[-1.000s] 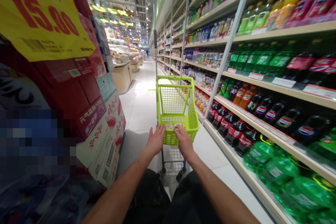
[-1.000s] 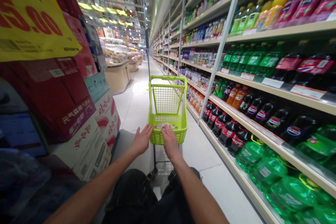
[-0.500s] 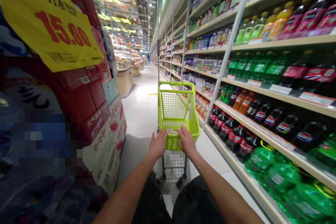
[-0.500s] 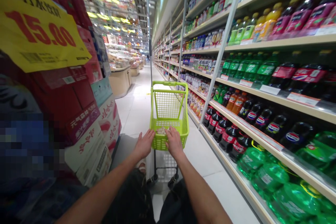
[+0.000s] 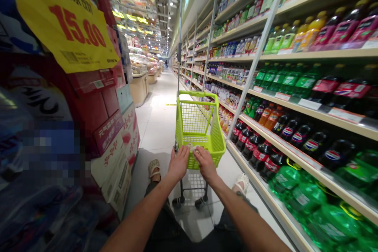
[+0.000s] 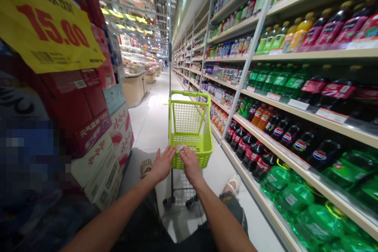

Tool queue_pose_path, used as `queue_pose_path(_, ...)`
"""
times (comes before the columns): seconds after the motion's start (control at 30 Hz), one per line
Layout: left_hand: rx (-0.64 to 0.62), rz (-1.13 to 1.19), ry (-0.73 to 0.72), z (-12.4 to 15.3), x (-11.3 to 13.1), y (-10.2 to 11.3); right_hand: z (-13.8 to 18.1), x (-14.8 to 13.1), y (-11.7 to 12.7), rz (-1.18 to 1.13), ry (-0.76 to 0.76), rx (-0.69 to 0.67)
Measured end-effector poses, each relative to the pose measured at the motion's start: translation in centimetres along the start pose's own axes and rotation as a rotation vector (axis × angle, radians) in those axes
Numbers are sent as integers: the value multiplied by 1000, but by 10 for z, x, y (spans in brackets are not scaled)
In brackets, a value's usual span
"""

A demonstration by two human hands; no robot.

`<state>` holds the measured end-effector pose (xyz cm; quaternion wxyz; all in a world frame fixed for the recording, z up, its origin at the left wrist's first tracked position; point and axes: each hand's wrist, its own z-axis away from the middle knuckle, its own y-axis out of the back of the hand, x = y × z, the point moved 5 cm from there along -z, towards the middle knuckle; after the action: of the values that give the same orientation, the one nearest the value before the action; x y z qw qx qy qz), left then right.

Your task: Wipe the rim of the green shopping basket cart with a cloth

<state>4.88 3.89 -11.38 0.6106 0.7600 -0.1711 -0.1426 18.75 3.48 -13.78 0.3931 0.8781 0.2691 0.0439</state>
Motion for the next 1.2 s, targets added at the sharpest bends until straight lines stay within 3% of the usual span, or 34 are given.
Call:
queue_pose_path(0.17,28,11,-30,5,22,-2,24,55,45,156,-256,103)
queue_pose_path(0.23,36,13,-37,7,29,-3,28,53,47,155,-319,125)
queue_pose_path(0.4,66,8,-92,13,37,-9,18,3,21,16,-97,36)
queue_pose_path(0.47,94,12,-79,16,34,-13,22,14,27,40,-110,36)
queue_pose_path(0.6,142,42,-7,23,29,-22,37,53,50,117,-336,135)
queue_pose_path(0.7,138,46,-28,22,28,-21,32,32,39,22,-269,126)
queue_pose_path(0.83,91,5,-95,4,22,-3,22,-1,20,-64,-129,48)
queue_pose_path(1.0,-15,-29,-319,-29,28,18,29,46,29,-25,-329,73)
queue_pose_path(1.2,-21,-14,-269,-36,49,17,35,68,33,-83,-254,64)
